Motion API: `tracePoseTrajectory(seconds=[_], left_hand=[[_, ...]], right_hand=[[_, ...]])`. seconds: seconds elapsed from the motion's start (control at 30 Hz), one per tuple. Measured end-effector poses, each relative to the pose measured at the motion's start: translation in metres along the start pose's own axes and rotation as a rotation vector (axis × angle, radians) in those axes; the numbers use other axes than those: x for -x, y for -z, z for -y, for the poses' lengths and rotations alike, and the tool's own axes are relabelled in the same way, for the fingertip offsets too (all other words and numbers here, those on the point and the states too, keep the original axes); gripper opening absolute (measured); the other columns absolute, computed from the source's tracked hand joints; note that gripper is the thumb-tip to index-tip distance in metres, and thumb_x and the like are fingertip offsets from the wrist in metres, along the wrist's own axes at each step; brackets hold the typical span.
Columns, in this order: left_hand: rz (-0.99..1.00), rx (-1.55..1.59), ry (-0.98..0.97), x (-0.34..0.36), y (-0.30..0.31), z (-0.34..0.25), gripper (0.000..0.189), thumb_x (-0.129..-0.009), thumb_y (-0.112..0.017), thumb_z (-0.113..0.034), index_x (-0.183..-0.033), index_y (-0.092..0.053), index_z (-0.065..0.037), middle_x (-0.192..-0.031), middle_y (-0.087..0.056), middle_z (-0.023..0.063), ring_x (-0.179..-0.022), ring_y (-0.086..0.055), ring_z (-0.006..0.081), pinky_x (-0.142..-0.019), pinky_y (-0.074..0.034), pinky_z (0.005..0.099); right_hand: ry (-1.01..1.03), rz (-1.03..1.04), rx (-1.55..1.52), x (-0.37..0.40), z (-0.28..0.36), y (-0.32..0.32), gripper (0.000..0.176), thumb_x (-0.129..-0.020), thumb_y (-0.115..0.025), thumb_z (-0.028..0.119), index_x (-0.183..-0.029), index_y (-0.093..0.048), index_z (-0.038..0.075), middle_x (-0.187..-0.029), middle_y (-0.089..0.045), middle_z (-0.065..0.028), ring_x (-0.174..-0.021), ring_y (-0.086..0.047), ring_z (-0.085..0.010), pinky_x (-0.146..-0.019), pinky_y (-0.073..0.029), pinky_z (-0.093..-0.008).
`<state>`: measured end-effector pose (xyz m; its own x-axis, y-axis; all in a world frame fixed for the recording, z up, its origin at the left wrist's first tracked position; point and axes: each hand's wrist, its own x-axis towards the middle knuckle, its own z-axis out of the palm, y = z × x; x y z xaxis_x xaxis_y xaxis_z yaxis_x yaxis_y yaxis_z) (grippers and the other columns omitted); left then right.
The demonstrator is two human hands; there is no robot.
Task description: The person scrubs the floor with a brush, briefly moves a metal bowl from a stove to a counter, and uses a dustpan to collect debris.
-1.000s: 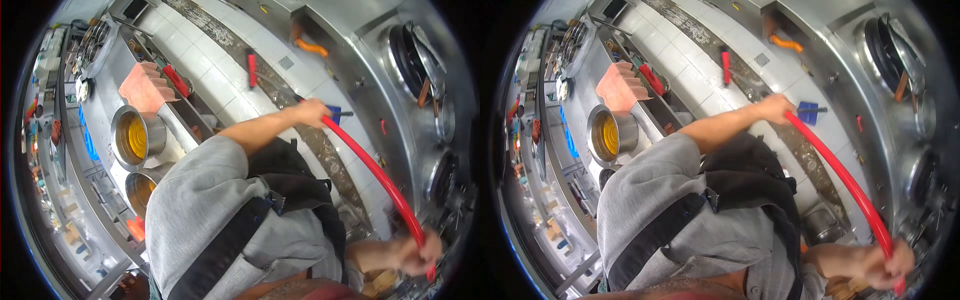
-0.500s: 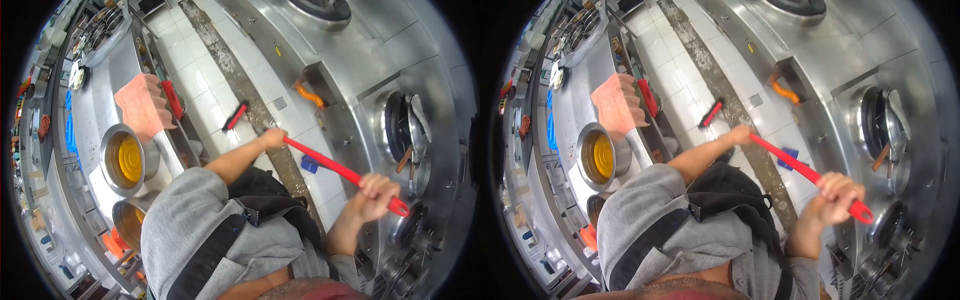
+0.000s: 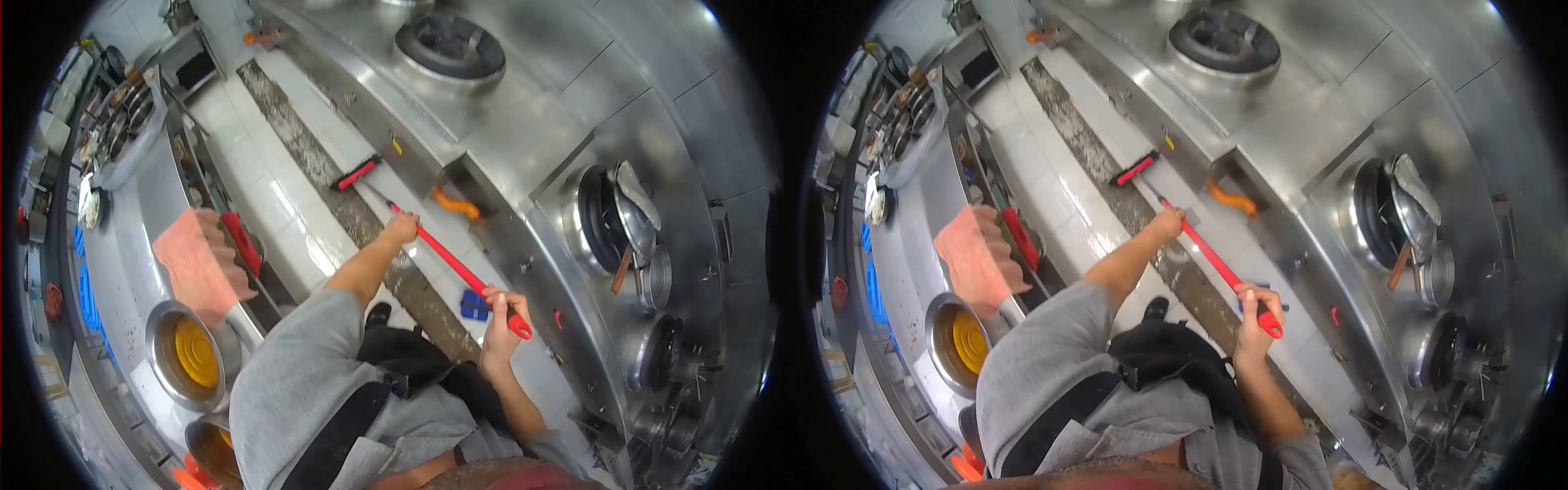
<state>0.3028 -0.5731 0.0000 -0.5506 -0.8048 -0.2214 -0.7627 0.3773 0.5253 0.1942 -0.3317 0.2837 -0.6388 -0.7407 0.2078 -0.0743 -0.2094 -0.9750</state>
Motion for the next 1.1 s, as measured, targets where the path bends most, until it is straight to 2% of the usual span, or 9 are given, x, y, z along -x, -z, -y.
tracePoseTrajectory(seconds=[0.03, 0.07, 0.13, 0.17, 0.2, 0.23, 0.6, 0.87, 1.1], left_hand=[[0.131, -0.044, 0.012, 0.002, -0.002, -0.003, 0.029, -0.081, -0.051, -0.016, -0.108, -0.057, -0.007, -0.118, -0.055, 0.016, -0.114, -0.049, 0.0334, -0.092, -0.044, 0.0454], [0.095, -0.085, -0.159, -0.004, -0.035, 0.012, 0.028, -0.081, -0.05, -0.018, -0.106, -0.058, -0.007, -0.114, -0.057, 0.0183, -0.112, -0.051, 0.0343, -0.09, -0.045, 0.0465], [0.101, -0.054, -0.172, 0.012, -0.061, -0.009, 0.024, -0.078, -0.054, -0.017, -0.099, -0.059, -0.006, -0.1, -0.062, 0.0182, -0.098, -0.058, 0.0357, -0.084, -0.046, 0.047], [0.019, -0.017, -0.22, 0.041, -0.04, -0.038, 0.023, -0.077, -0.056, -0.017, -0.097, -0.058, -0.006, -0.095, -0.062, 0.0176, -0.095, -0.058, 0.0358, -0.083, -0.046, 0.0466], [-0.03, -0.005, -0.338, 0.039, -0.072, -0.037, 0.022, -0.075, -0.058, -0.017, -0.095, -0.059, -0.006, -0.092, -0.062, 0.0164, -0.094, -0.058, 0.0347, -0.085, -0.045, 0.0461], [-0.026, 0.077, -0.349, 0.054, -0.078, -0.054, 0.018, -0.069, -0.064, -0.014, -0.084, -0.057, -0.005, -0.09, -0.061, 0.0155, -0.092, -0.058, 0.0336, -0.096, -0.036, 0.0479], [0.155, 0.132, -0.436, 0.158, -0.122, -0.167, 0.024, -0.066, -0.069, -0.013, -0.084, -0.059, -0.002, -0.087, -0.061, 0.0151, -0.097, -0.057, 0.0307, -0.098, -0.036, 0.0426], [0.234, 0.126, -0.487, 0.213, -0.15, -0.228, 0.028, -0.067, -0.07, -0.011, -0.09, -0.059, -0.002, -0.095, -0.06, 0.0195, -0.102, -0.053, 0.0383, -0.092, -0.043, 0.0448], [0.259, 0.125, -0.547, 0.245, -0.181, -0.257, 0.023, -0.07, -0.067, -0.013, -0.089, -0.06, -0.003, -0.093, -0.062, 0.019, -0.101, -0.054, 0.038, -0.09, -0.044, 0.0458]], right_hand=[[-0.007, 0.063, 0.032, 0.009, -0.004, 0.004, 0.011, -0.088, -0.054, 0.004, -0.079, -0.049, 0.001, -0.077, -0.059, -0.0118, -0.077, -0.059, -0.021, -0.088, -0.045, -0.0449], [0.008, 0.037, 0.099, 0.013, -0.002, 0.013, 0.011, -0.088, -0.053, 0.005, -0.079, -0.05, 0.001, -0.078, -0.06, -0.0126, -0.078, -0.058, -0.0207, -0.086, -0.045, -0.0416], [0.05, -0.049, -0.002, 0.019, 0.006, 0.034, 0.014, -0.089, -0.052, 0.005, -0.077, -0.047, 0.001, -0.074, -0.057, -0.0111, -0.076, -0.057, -0.0213, -0.081, -0.045, -0.0387], [0.05, -0.05, 0.025, 0.022, 0.015, 0.051, 0.016, -0.09, -0.051, 0.005, -0.075, -0.045, 0.002, -0.069, -0.053, -0.0096, -0.071, -0.055, -0.0218, -0.081, -0.045, -0.042], [0.069, -0.027, -0.004, 0.025, 0.021, 0.066, 0.017, -0.09, -0.05, 0.006, -0.074, -0.044, 0.003, -0.067, -0.05, -0.0091, -0.068, -0.053, -0.022, -0.081, -0.046, -0.046], [0.06, -0.058, 0.025, 0.032, 0.032, 0.075, 0.019, -0.091, -0.05, 0.009, -0.073, -0.044, 0.003, -0.066, -0.049, -0.0094, -0.068, -0.053, -0.0223, -0.08, -0.046, -0.0492], [0.091, -0.078, 0.09, 0.105, 0.095, 0.191, 0.016, -0.082, -0.052, 0.008, -0.069, -0.045, 0.005, -0.058, -0.043, -0.0068, -0.06, -0.049, -0.0199, -0.075, -0.046, -0.0462], [0.125, -0.032, 0.058, 0.155, 0.119, 0.261, 0.016, -0.082, -0.05, 0.008, -0.068, -0.043, 0.007, -0.058, -0.043, -0.0058, -0.059, -0.046, -0.0181, -0.072, -0.043, -0.0441], [0.17, -0.038, 0.033, 0.19, 0.133, 0.297, 0.015, -0.081, -0.049, 0.008, -0.067, -0.043, 0.006, -0.058, -0.043, -0.0062, -0.059, -0.046, -0.0184, -0.068, -0.043, -0.0426]])
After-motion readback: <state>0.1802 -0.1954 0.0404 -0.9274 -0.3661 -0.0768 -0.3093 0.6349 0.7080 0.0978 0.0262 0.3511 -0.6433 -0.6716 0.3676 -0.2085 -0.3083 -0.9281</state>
